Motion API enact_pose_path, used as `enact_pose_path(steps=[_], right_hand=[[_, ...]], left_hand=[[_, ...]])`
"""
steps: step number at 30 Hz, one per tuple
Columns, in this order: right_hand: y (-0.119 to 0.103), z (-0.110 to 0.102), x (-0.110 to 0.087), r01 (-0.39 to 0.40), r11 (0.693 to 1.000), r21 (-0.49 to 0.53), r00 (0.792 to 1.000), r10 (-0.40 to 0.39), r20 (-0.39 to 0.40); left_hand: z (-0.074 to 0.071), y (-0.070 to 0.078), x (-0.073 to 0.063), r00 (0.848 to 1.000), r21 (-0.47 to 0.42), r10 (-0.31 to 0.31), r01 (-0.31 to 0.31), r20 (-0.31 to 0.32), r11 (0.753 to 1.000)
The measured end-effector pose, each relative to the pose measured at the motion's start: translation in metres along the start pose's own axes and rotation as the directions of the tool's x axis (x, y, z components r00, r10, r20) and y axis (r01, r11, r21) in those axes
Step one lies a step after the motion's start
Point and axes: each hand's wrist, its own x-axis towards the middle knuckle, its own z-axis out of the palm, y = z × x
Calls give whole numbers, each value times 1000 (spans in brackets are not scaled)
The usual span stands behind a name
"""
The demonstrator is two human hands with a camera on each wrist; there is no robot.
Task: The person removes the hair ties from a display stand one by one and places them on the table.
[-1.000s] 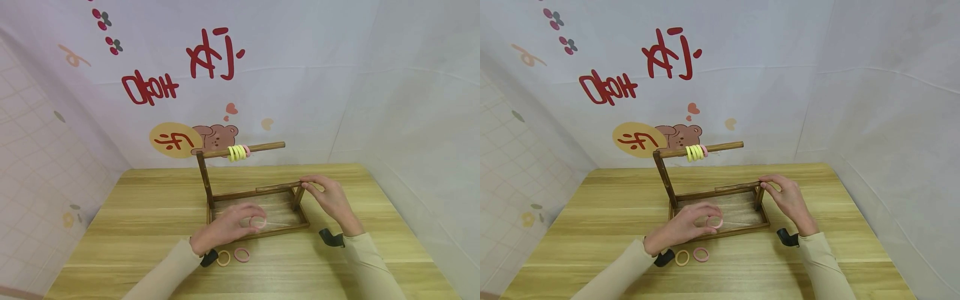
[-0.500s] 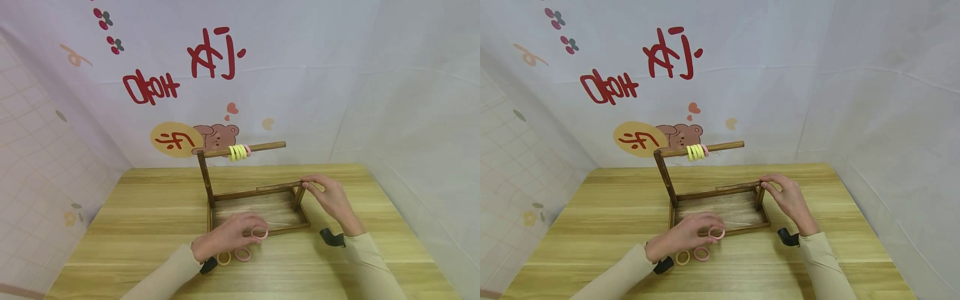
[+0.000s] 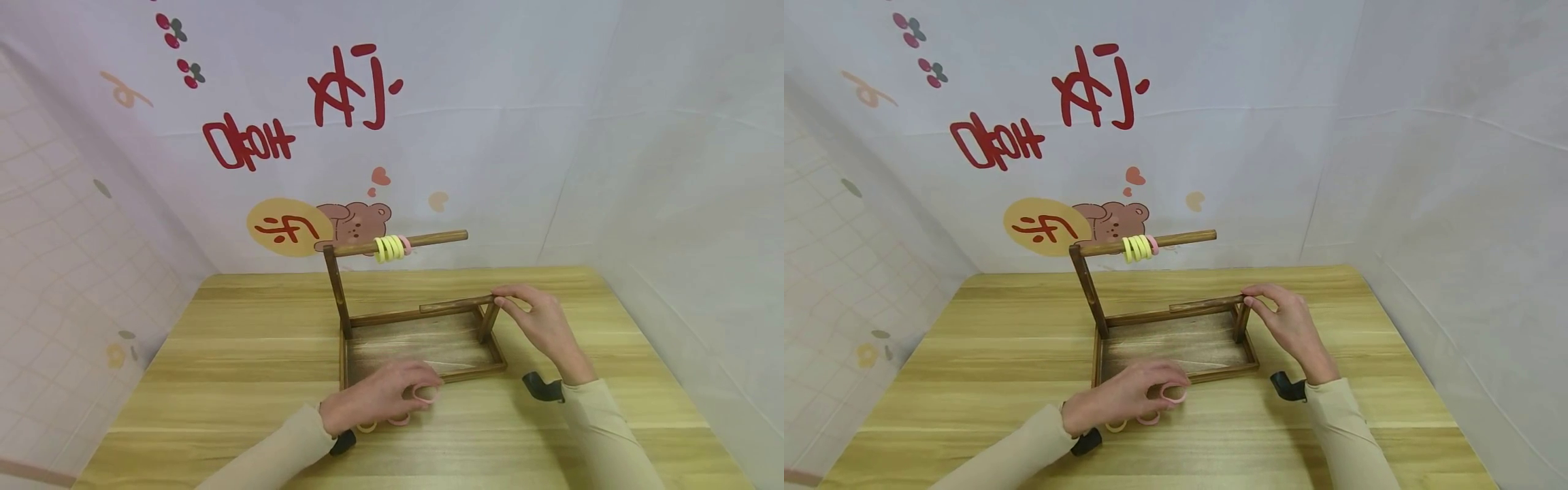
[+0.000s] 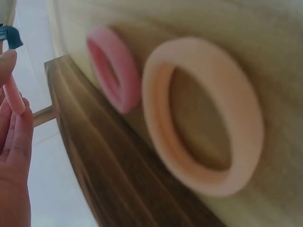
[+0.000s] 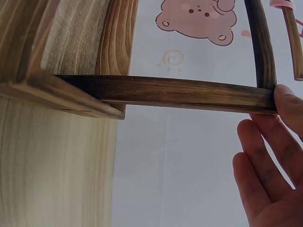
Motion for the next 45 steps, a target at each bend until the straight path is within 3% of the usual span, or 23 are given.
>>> enact_pose_path(steps=[21,31,45], right_hand=[[-3,-1,-1,-12,1000,3,1000,12,11],[-2,-1,-1,-11,1000,9,1000,11,15],[-3,-2,-1,-16,1000,9,1000,16,21]], left_hand=[[20,-7,-2,994,62,87,-91,61,994],[25,-8,-3,990,69,131,-134,53,989],[26,-7,-3,987,151,140,-151,83,977]])
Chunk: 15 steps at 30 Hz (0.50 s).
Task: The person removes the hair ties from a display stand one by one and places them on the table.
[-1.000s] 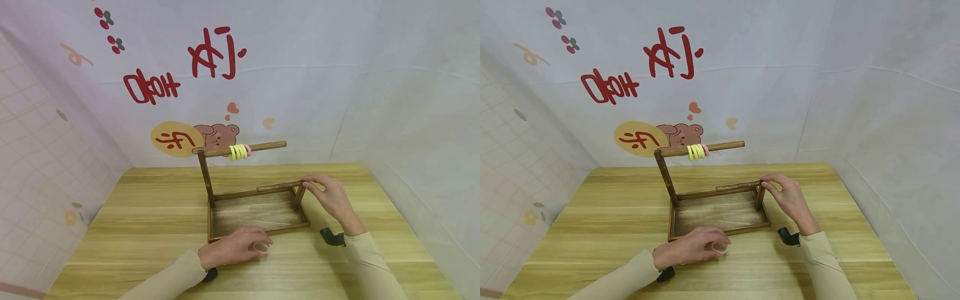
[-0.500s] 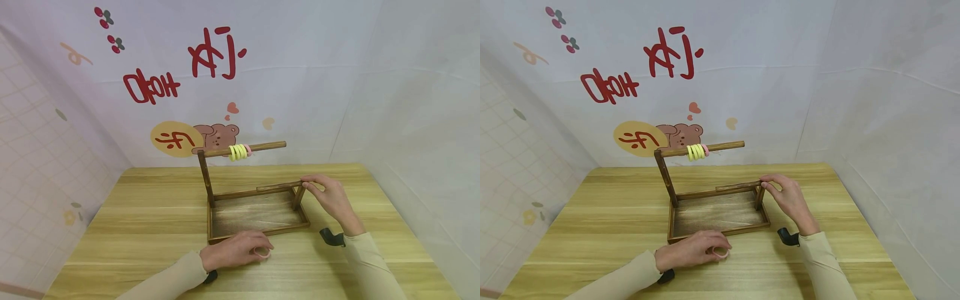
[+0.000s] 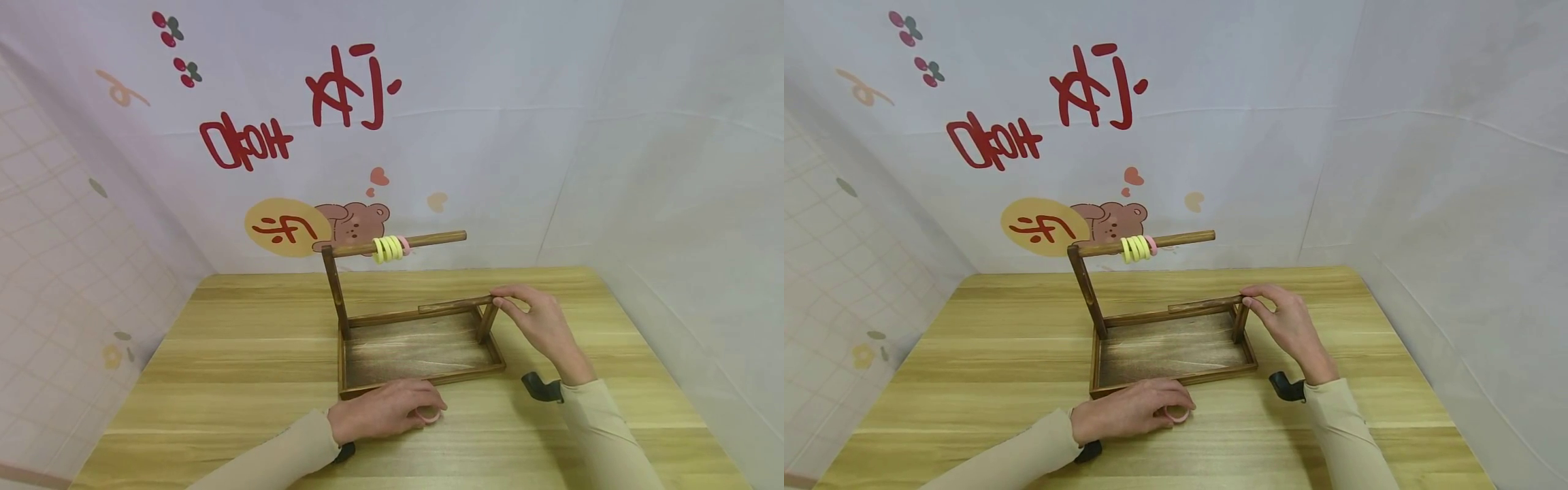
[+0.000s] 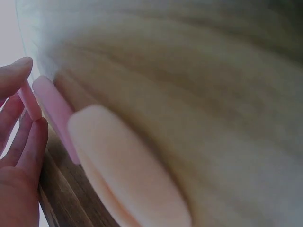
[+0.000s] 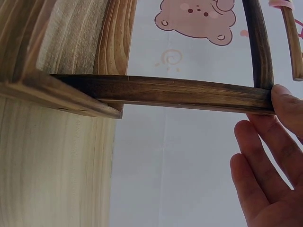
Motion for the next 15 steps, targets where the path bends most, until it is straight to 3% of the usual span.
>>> enact_pose_path(steps=[9,15], right_hand=[[1,1,0,-17,1000,-9,1000,17,16],[2,0,0,-19,1000,-6,1000,19,14]], left_hand=[[-3,3,-4,999,6,-29,28,41,1000],[-19,10,-7,999,-62,-46,45,-19,997]])
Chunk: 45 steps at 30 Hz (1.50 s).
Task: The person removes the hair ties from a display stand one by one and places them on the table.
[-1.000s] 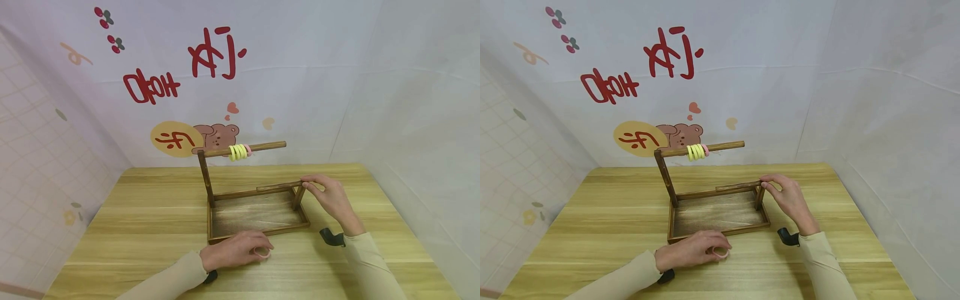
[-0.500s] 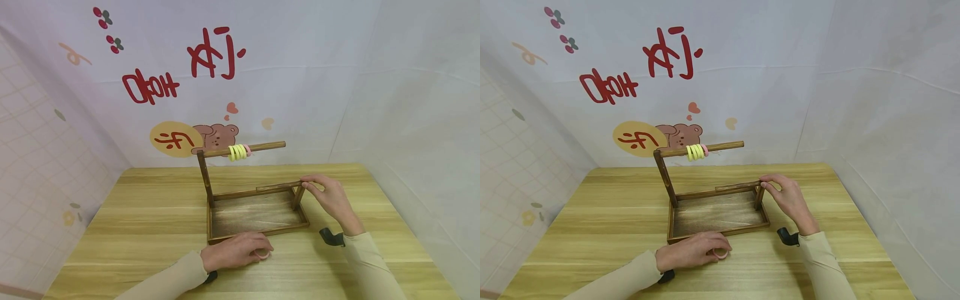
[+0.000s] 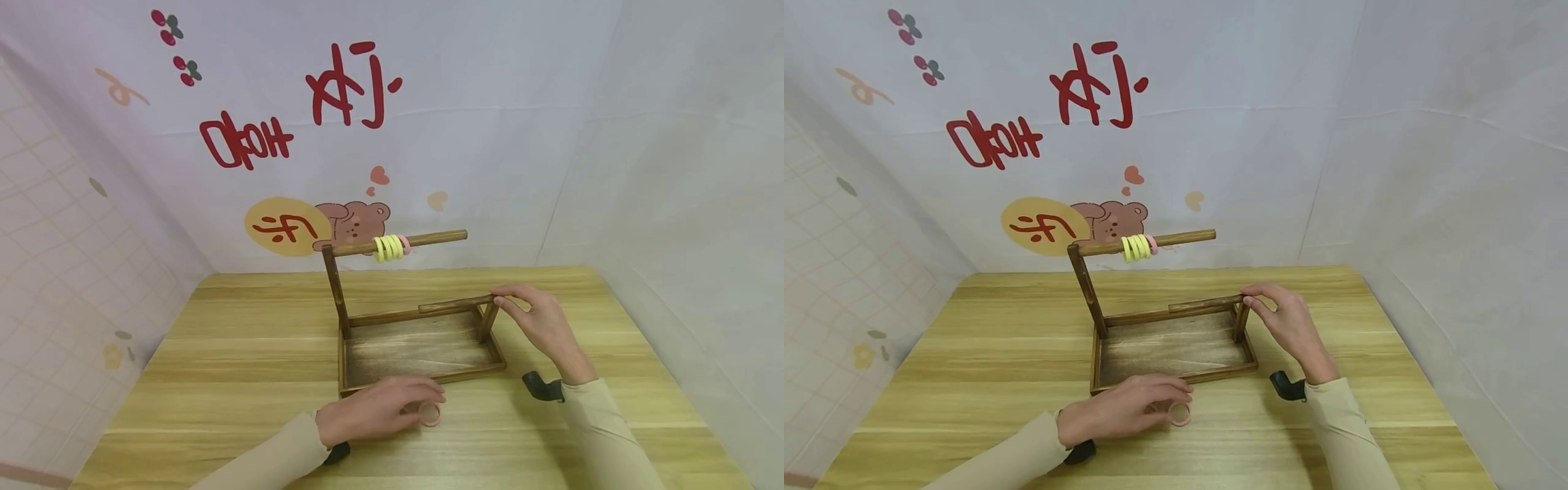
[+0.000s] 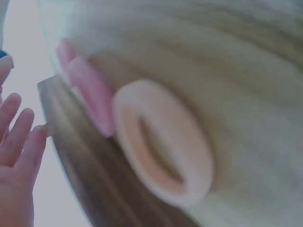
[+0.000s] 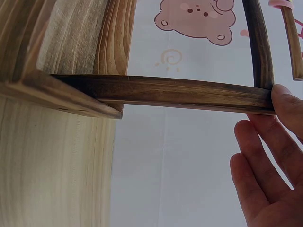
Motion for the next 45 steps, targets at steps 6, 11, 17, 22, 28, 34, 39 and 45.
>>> enact_pose_path(steps=[6,11,17,22,28,34,39,45], right_hand=[[1,1,0,15,1000,1,1000,-15,-13],[1,1,0,21,1000,4,1000,-21,-22],[-1,1,0,23,1000,3,999,-22,-27],[-1,1,0,35,999,4,999,-35,-32],[-1,1,0,31,1000,2,999,-31,-31],[-2,1,0,40,999,5,998,-40,-38],[-1,1,0,45,999,4,998,-45,-42],[-1,1,-1,35,999,15,999,-35,-38]], left_hand=[[-16,9,-6,989,4,12,-12,-150,1000],[-27,11,-7,942,69,129,-113,-311,991],[-43,9,-3,815,232,300,-208,-496,950],[-59,8,0,693,302,394,-259,-603,917],[-77,6,1,631,331,420,-261,-653,907],[-100,3,-2,580,384,425,-201,-694,901],[-119,0,-7,532,370,368,-108,-763,923],[-134,-9,-8,478,367,325,-5,-816,930]])
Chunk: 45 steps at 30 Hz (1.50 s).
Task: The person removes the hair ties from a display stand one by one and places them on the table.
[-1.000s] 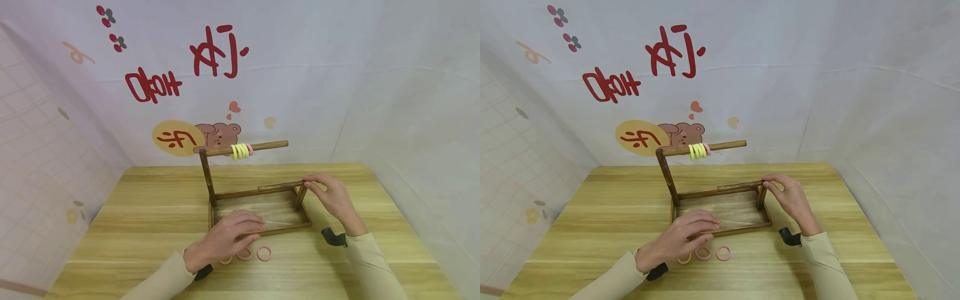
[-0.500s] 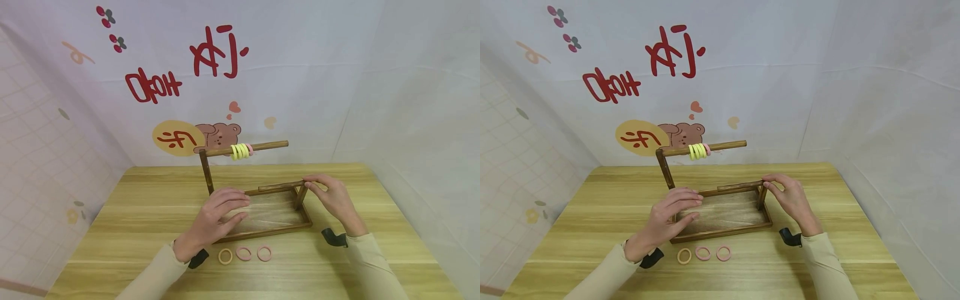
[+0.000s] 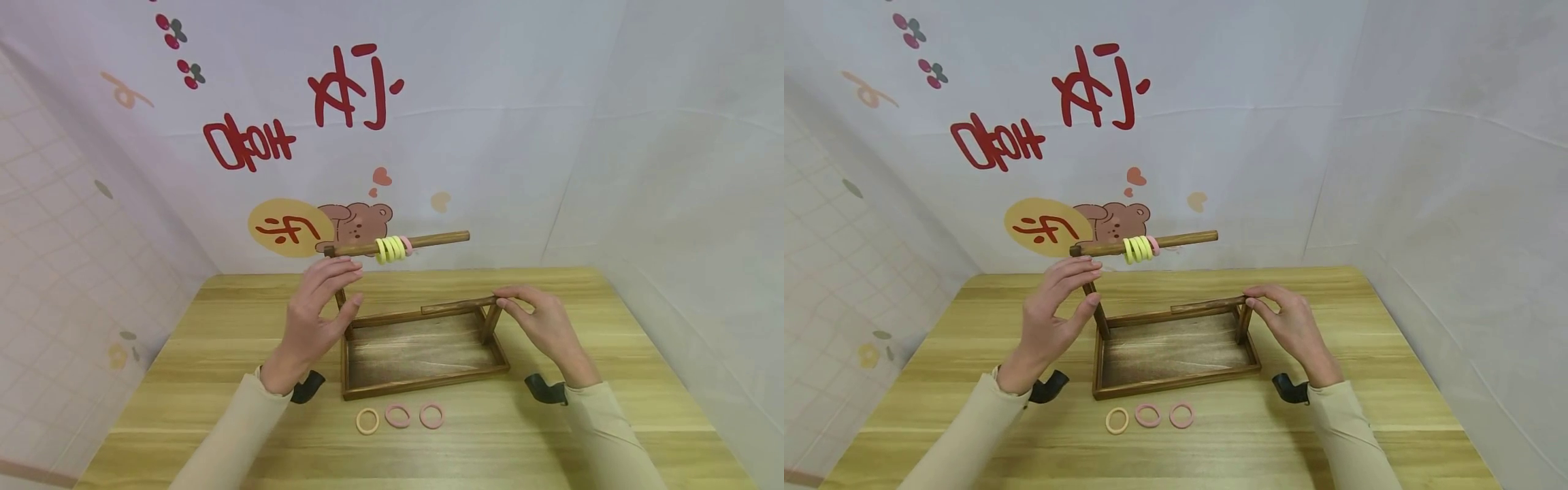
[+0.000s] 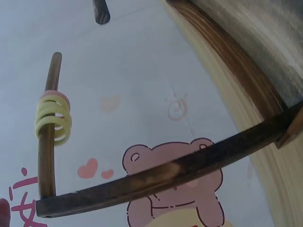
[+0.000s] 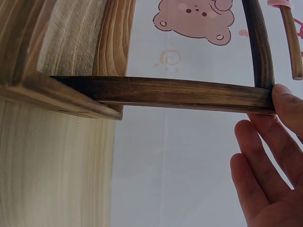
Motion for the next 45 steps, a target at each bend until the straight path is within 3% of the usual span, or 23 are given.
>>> enact_pose_path(steps=[7,11,15,20,27,31,39,45], right_hand=[[0,0,0,11,1000,6,1000,-11,2],[1,1,0,1,1000,-3,1000,-1,12],[1,1,0,-13,1000,-9,1000,13,23],[1,1,0,-18,1000,-15,999,19,28],[3,2,-1,-15,1000,-11,999,15,29],[3,2,-1,-12,1000,-15,1000,12,24],[-2,2,1,41,998,-52,999,-41,1],[-19,-4,15,189,979,-72,980,-192,-41]], left_hand=[[2,-14,-2,996,117,-37,47,-85,992],[2,-20,-5,994,202,-53,72,-96,977],[1,-26,-7,993,282,-86,104,-76,954],[-2,-32,-10,988,362,-154,147,-9,921],[-6,-36,-15,964,444,-245,177,100,879],[-6,-38,-17,959,474,-257,172,120,863],[-8,-40,-17,962,519,-244,146,125,842],[-7,-43,-13,971,502,-222,150,87,852]])
